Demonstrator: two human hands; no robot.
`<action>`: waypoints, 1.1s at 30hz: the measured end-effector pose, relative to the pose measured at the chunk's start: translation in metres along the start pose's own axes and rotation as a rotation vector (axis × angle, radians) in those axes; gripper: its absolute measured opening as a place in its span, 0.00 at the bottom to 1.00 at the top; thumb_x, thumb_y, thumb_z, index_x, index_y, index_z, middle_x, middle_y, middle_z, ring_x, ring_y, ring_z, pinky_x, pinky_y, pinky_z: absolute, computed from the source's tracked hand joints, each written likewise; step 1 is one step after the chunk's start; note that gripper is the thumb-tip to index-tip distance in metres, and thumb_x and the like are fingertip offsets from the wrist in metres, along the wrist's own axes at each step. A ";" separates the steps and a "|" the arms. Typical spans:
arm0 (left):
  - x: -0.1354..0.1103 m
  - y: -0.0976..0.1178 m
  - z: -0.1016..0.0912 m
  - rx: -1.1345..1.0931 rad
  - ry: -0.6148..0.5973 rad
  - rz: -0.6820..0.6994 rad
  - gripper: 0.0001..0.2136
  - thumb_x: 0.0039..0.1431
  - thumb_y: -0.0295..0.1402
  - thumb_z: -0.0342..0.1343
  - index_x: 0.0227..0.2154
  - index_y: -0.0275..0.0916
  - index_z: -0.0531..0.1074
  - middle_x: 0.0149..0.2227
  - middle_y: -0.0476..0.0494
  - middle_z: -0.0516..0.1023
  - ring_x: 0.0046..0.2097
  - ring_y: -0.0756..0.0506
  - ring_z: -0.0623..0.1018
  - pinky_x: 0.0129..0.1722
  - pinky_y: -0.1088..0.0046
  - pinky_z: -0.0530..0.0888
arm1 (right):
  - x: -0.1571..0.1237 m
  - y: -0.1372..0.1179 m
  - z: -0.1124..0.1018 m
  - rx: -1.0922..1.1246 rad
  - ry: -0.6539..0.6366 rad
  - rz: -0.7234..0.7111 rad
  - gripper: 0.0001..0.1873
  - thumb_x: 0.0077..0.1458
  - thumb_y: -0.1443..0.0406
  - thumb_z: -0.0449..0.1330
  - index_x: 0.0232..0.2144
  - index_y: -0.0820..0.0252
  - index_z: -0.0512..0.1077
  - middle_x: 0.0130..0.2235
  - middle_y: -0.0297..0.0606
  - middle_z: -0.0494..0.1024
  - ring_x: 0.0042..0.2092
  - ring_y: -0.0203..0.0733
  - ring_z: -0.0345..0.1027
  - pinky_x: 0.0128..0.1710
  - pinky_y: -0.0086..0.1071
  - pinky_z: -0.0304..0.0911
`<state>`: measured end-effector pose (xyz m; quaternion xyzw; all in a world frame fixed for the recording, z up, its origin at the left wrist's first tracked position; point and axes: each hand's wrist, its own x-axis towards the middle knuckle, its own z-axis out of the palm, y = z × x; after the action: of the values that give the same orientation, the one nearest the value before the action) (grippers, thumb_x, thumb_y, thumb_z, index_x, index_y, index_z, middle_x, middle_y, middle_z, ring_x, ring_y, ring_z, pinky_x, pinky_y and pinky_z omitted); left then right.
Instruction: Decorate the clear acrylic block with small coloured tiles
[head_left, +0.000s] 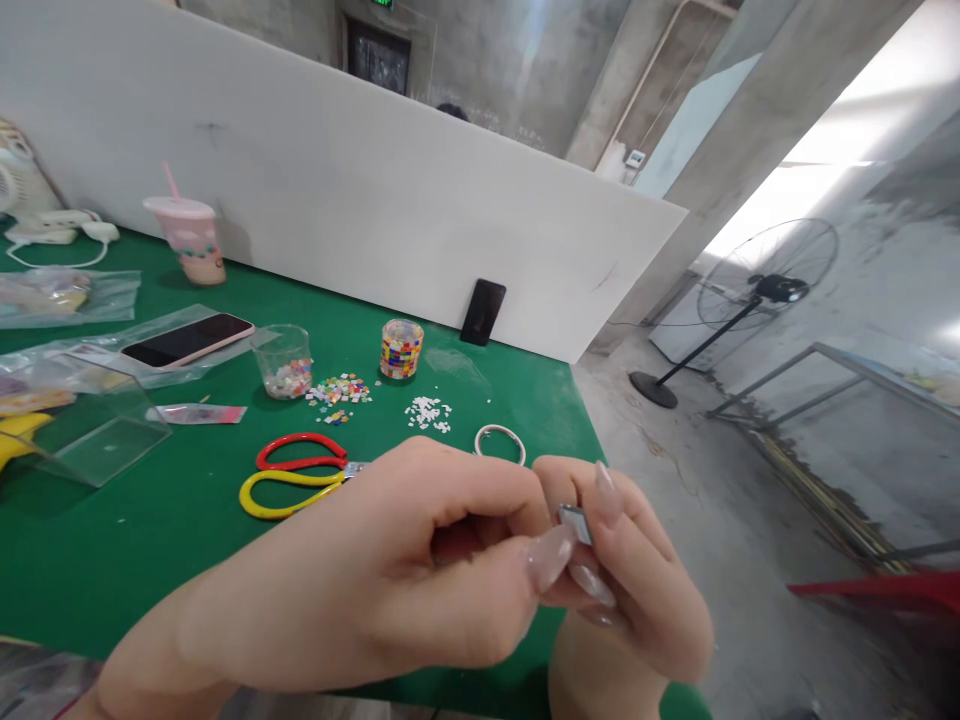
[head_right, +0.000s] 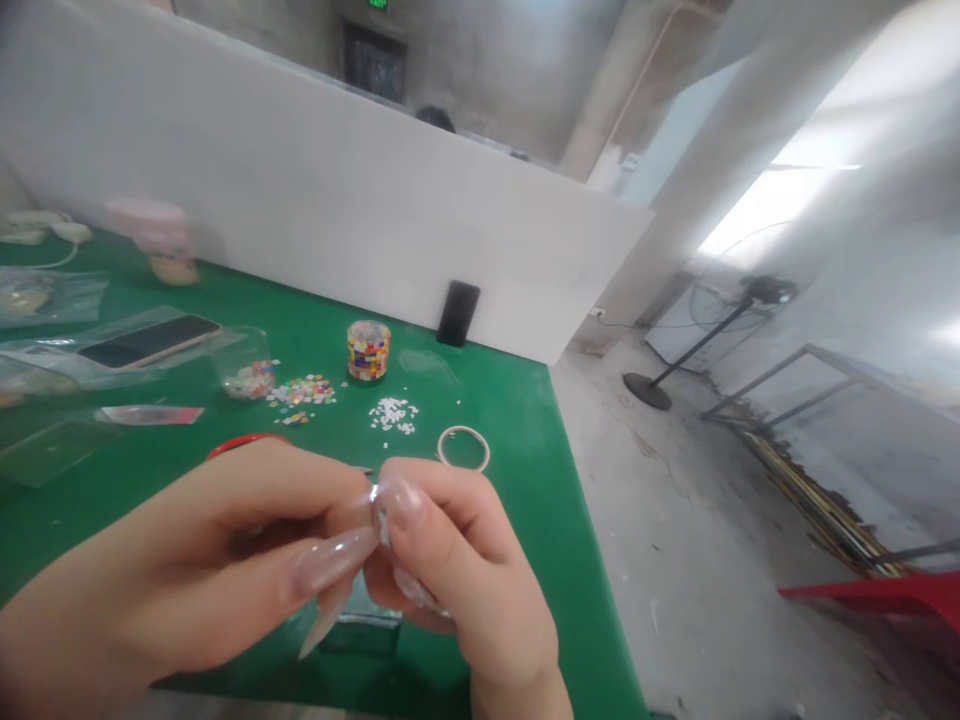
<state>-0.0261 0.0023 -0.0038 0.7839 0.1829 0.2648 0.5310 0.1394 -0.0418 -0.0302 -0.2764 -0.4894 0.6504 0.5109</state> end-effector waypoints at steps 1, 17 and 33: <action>0.000 0.000 0.000 0.007 0.002 0.001 0.08 0.56 0.26 0.45 0.22 0.38 0.59 0.23 0.53 0.68 0.26 0.54 0.66 0.23 0.79 0.61 | 0.001 -0.003 0.001 -0.027 0.002 0.015 0.23 0.59 0.49 0.57 0.21 0.58 0.65 0.17 0.26 0.56 0.17 0.27 0.43 0.13 0.26 0.36; -0.002 -0.001 0.000 0.013 -0.039 -0.021 0.08 0.57 0.27 0.45 0.23 0.38 0.61 0.24 0.52 0.69 0.26 0.53 0.67 0.23 0.79 0.62 | 0.002 -0.004 0.002 -0.023 -0.020 0.004 0.23 0.60 0.50 0.55 0.20 0.58 0.62 0.17 0.26 0.54 0.17 0.27 0.41 0.13 0.26 0.34; 0.000 -0.004 -0.002 -0.045 -0.062 -0.027 0.09 0.60 0.28 0.46 0.23 0.38 0.60 0.25 0.51 0.70 0.27 0.53 0.68 0.24 0.78 0.64 | 0.002 -0.001 0.001 -0.032 -0.018 -0.006 0.24 0.58 0.47 0.55 0.19 0.56 0.60 0.16 0.25 0.55 0.15 0.28 0.41 0.13 0.27 0.34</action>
<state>-0.0270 0.0055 -0.0071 0.7769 0.1711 0.2373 0.5575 0.1378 -0.0401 -0.0286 -0.2771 -0.5051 0.6435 0.5040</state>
